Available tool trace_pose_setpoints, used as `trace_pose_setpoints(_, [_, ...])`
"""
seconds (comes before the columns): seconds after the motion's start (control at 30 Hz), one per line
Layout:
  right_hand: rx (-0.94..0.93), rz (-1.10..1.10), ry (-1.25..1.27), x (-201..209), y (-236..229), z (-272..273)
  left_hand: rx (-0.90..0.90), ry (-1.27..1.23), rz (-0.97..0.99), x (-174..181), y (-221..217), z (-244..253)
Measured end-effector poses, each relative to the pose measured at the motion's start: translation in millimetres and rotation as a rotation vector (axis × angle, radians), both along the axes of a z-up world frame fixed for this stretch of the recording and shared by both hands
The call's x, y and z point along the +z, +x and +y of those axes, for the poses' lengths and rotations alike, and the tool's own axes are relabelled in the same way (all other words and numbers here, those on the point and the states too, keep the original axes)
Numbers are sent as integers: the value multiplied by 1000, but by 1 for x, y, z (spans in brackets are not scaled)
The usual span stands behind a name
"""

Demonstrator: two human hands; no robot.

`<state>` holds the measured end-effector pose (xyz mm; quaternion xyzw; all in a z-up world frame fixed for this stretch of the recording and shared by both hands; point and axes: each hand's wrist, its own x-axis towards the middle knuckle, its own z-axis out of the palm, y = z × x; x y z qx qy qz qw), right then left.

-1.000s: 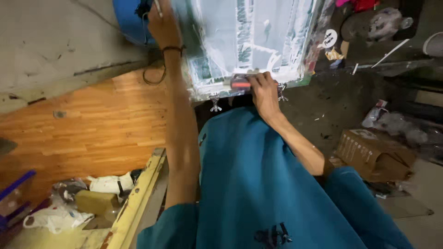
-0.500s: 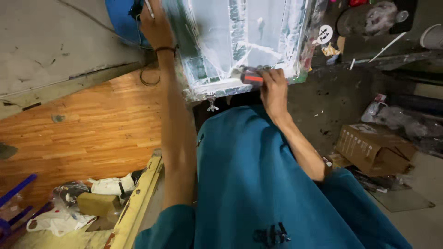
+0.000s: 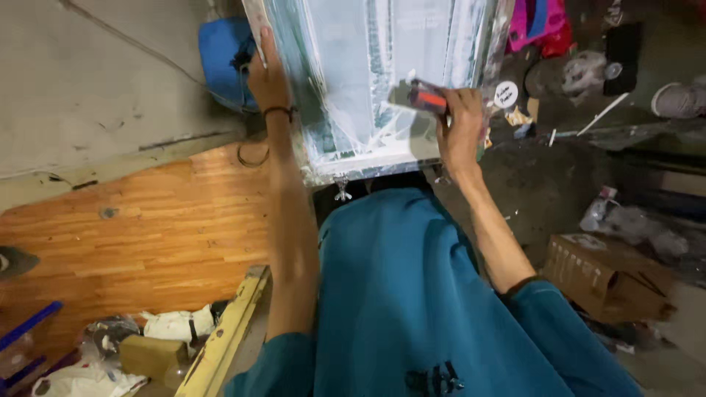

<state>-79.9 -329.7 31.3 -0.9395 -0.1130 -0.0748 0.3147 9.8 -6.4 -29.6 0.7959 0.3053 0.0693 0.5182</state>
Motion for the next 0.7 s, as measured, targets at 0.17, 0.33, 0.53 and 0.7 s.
trace_pose_setpoints(0.17, [70, -77, -25, 25, 79, -2, 1, 47, 55, 4, 5, -3])
trace_pose_setpoints(0.33, [148, -197, -67, 22, 158, 1, 37, 172, 36, -15, 11, -2])
trace_pose_setpoints(0.53, [228, -222, -262, -24, 220, 28, -21, 323, 47, -46, 25, -5])
trace_pose_setpoints(0.7, [129, -130, -474, -62, 222, 35, 6, 397, 160, -58, 29, -5])
